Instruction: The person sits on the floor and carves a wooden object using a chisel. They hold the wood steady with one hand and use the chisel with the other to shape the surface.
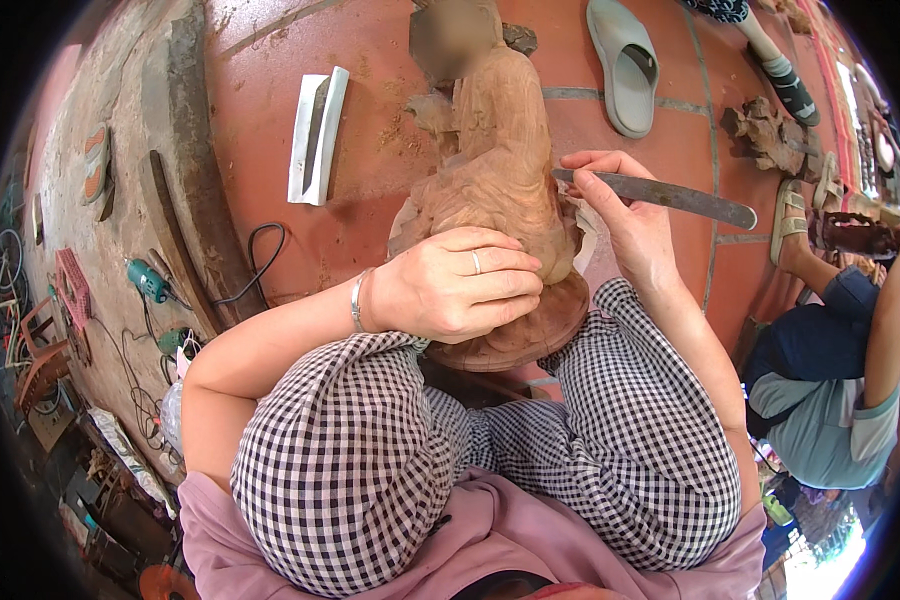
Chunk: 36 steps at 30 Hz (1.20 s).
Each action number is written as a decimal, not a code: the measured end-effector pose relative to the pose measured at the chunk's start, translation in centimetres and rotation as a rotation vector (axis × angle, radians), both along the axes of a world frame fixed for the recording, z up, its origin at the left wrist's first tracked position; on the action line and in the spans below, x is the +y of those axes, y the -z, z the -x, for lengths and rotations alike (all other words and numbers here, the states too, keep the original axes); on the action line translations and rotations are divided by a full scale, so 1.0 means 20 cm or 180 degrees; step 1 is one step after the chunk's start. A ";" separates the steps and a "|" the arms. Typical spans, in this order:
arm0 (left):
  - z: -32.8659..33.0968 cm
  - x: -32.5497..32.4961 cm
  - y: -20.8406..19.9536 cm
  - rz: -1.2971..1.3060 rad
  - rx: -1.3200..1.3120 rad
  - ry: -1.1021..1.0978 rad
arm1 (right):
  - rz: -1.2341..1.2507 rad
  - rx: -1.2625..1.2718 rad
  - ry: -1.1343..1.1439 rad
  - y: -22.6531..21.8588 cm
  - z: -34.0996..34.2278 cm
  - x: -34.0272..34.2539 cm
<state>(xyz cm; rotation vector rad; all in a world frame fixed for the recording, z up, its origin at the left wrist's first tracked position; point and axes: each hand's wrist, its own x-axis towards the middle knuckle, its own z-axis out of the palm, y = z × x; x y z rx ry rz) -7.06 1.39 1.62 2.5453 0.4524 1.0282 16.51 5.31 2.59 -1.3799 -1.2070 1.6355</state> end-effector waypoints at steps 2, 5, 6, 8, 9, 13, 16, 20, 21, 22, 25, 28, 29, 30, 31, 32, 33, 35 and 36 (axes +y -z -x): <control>0.00 0.00 0.00 -0.0005 0.0002 0.0007 | -0.0099 -0.0182 -0.0378 -0.04 -0.02 0.03; 0.00 0.01 -0.01 -0.0037 0.0023 0.0031 | -0.0487 -0.0365 -0.1237 -0.13 -0.03 0.11; 0.00 0.01 -0.01 -0.0036 0.0026 0.0041 | -0.0821 -0.0390 -0.1531 -0.14 -0.03 0.15; -0.01 0.01 -0.01 -0.0049 0.0033 0.0060 | -0.1453 -0.0490 -0.2089 -0.16 -0.03 0.23; 0.00 0.01 -0.01 -0.0051 0.0055 0.0048 | -0.1746 -0.0540 -0.2371 -0.16 0.00 0.29; 0.01 0.01 -0.01 -0.0019 0.0074 0.0065 | -0.2382 -0.0694 -0.3311 -0.18 0.09 0.47; 0.01 0.02 -0.02 -0.0054 0.0049 0.0074 | -0.1774 -0.0860 -0.3809 -0.19 0.15 0.57; 0.01 0.01 0.00 -0.0021 0.0042 0.0040 | -0.0833 -0.1394 -0.4330 -0.28 0.33 0.65; 0.01 0.01 -0.01 -0.0022 0.0024 0.0047 | -0.0786 -0.1555 -0.4339 -0.30 0.36 0.65; 0.00 0.01 -0.01 -0.0022 0.0004 0.0053 | -0.0737 -0.1717 -0.4347 -0.31 0.39 0.65; 0.00 0.02 -0.01 -0.0057 -0.0049 0.0069 | -0.0240 -0.1517 -0.4373 -0.26 0.41 0.72; -0.01 0.01 0.01 -0.0058 -0.0173 -0.0015 | -0.0576 -0.0964 -0.4545 -0.22 0.35 0.71; 0.00 -0.01 0.02 -0.0027 -0.0152 -0.0025 | -0.0824 -0.0694 -0.4635 -0.20 0.34 0.70; 0.00 0.00 0.02 -0.0015 -0.0163 -0.0001 | -0.0850 -0.0979 -0.4613 -0.21 0.35 0.68; 0.00 0.00 0.02 -0.0002 -0.0172 0.0021 | -0.0877 -0.1262 -0.4587 -0.23 0.36 0.66; 0.01 0.01 0.02 -0.0005 -0.0131 0.0040 | -0.0905 -0.1542 -0.4557 -0.25 0.39 0.65; 0.01 0.02 0.00 -0.0013 -0.0094 0.0077 | -0.0590 -0.1585 -0.4463 -0.26 0.41 0.66; 0.00 0.02 0.00 -0.0024 -0.0089 0.0109 | 0.0031 -0.1654 -0.4255 -0.28 0.45 0.68; 0.00 0.01 0.00 -0.0038 -0.0088 0.0077 | -0.0113 -0.1426 -0.4254 -0.27 0.43 0.68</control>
